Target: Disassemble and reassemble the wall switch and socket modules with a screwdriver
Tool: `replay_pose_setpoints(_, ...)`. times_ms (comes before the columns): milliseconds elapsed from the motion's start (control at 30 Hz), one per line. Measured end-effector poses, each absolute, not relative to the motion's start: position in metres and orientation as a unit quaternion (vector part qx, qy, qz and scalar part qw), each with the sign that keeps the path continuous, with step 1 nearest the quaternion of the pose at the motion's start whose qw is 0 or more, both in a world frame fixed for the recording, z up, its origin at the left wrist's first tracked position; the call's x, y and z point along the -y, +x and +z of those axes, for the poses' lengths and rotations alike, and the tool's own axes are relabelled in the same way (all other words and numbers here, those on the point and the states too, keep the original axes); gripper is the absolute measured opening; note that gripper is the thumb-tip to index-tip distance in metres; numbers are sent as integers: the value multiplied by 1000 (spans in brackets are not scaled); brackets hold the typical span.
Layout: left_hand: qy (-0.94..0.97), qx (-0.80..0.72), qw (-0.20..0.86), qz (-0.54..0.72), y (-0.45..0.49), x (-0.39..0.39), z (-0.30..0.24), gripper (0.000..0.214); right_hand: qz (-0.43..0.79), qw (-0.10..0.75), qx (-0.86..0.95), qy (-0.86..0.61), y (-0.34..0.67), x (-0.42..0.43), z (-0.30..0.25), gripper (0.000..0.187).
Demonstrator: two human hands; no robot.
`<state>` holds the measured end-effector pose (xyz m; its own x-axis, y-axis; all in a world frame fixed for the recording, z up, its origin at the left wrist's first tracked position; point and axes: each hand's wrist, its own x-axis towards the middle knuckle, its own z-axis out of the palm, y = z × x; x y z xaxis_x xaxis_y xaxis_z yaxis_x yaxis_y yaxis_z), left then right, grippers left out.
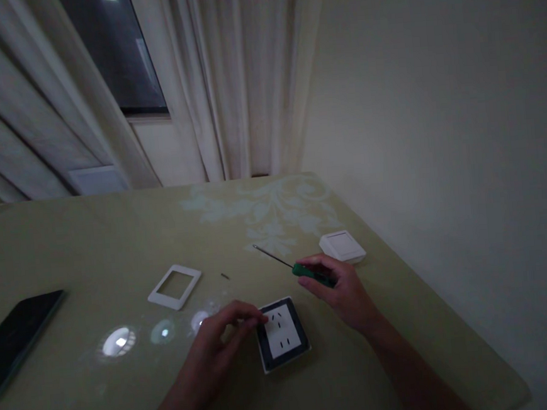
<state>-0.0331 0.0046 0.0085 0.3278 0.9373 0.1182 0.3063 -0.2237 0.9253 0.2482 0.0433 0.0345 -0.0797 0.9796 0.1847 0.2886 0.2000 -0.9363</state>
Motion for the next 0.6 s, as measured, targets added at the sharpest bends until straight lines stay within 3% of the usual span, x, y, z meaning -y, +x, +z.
replay_pose_setpoints(267, 760, -448, 304, 361, -36, -5, -4, 19, 384, 462, 617, -509, 248, -44, 33, 27)
replay_pose_setpoints(467, 817, -380, 275, 335, -31, 2, -5, 17, 386, 449, 626, -507, 243, -43, 30, 27)
replay_pose_setpoints(600, 863, -332, 220, 312, -24, 9, -20, 32, 386, 444, 627, -511, 241, -42, 29, 26)
